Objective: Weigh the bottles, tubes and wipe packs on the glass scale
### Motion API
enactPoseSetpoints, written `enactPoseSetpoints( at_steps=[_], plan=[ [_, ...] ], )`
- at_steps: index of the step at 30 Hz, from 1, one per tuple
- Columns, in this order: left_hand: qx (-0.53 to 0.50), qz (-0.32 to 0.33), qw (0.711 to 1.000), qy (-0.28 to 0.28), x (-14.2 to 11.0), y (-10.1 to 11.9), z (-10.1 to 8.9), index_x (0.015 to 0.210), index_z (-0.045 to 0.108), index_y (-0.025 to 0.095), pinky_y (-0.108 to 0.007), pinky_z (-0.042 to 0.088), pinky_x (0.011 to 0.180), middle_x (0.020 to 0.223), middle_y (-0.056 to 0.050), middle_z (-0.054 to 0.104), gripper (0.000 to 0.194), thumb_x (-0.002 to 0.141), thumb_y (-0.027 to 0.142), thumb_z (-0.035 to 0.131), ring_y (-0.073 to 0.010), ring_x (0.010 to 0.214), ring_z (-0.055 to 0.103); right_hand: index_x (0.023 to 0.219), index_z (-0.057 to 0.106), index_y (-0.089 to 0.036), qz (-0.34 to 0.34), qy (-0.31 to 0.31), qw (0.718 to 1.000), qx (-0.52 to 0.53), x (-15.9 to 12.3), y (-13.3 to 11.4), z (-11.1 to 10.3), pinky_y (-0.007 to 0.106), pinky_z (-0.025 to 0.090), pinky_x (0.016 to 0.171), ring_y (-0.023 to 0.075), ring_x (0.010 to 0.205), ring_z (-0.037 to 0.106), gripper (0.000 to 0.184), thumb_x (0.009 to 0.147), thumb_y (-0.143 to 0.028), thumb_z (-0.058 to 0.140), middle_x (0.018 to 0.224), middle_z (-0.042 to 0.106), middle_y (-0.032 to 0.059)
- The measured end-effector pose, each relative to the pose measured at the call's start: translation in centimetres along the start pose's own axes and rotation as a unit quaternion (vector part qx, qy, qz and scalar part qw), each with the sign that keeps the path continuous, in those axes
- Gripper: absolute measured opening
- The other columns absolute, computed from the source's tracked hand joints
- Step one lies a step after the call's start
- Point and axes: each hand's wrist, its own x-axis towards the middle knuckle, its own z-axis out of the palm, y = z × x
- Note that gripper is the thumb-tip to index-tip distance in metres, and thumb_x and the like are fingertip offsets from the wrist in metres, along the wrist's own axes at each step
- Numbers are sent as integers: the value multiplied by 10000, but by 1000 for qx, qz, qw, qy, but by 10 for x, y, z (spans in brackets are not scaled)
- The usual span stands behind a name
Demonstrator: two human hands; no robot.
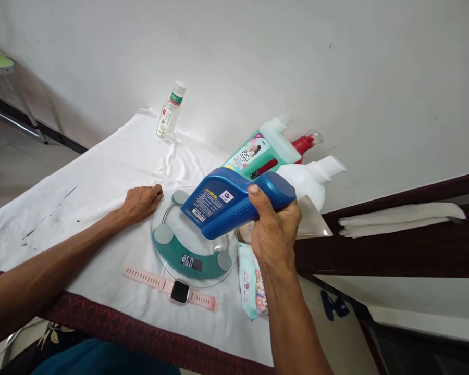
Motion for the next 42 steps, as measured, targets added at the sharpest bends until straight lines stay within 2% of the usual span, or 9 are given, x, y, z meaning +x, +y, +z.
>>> enactPoseSetpoints(
  at_steps=[9,13,15,17,19,22,27,31,42],
  plan=[
    [7,-5,1000,1,0,3,-4,1185,651,219,-370,420,774,1077,-106,794,309,1071,300,375,-294,982,728,1125,698,-230,-1,-8,1000,-14,-17,13,-13,522,540,1098,267,1175,684,547,708,-503,923,1140,714,41],
    [15,-8,1000,3,-1,3,-5,1164,650,221,-364,409,748,1062,-101,792,315,1065,305,363,-291,961,724,1307,618,-266,-60,16,995,-83,-44,19,-27,506,512,1111,265,1249,649,624,798,-539,852,1301,676,63],
    [18,-6,1000,3,0,3,-4,1154,649,220,-360,400,738,1047,-98,792,316,1064,310,360,-286,948,725,1235,639,-264,-99,78,982,-141,-70,24,-41,466,533,1042,252,1187,655,476,870,-532,787,1240,675,59],
    [20,-6,1000,2,0,3,-4,1144,651,219,-358,399,735,1035,-99,791,318,1063,315,359,-285,940,726,1036,674,-246,-108,118,965,-209,-100,32,-60,410,539,910,221,958,666,301,927,-521,727,987,674,31],
    [22,-10,1000,3,1,4,-3,1143,654,219,-360,405,740,1035,-102,791,319,1059,316,362,-290,944,724,797,631,-235,-74,109,957,-257,-130,42,-78,367,496,764,186,720,595,348,991,-524,641,722,581,-5],
    [25,-15,1000,10,2,5,-3,1146,659,216,-365,416,754,1044,-105,793,316,1051,313,374,-297,957,721,572,464,-232,28,83,966,-244,-166,57,-98,332,386,603,147,542,462,585,1060,-553,502,541,441,-19],
    [34,-16,999,19,2,5,-2,1159,666,219,-371,427,767,1048,-101,798,319,1046,321,385,-310,975,720,531,366,-238,174,90,966,-171,-192,84,-104,306,261,497,117,479,345,675,1034,-672,487,495,354,-31],
    [33,-17,999,18,1,6,-3,1160,669,221,-373,435,768,1049,-98,799,317,1045,321,392,-313,980,724,539,346,-240,191,99,965,-152,-191,95,-104,299,230,492,110,483,326,679,1030,-689,483,498,335,-37],
    [38,-17,999,15,2,8,-5,1144,660,221,-366,422,747,1044,-94,804,303,1044,319,391,-306,978,731,548,349,-238,182,72,956,-218,-192,98,-106,309,261,545,118,514,351,683,1050,-695,424,518,352,-36]
  ],
)
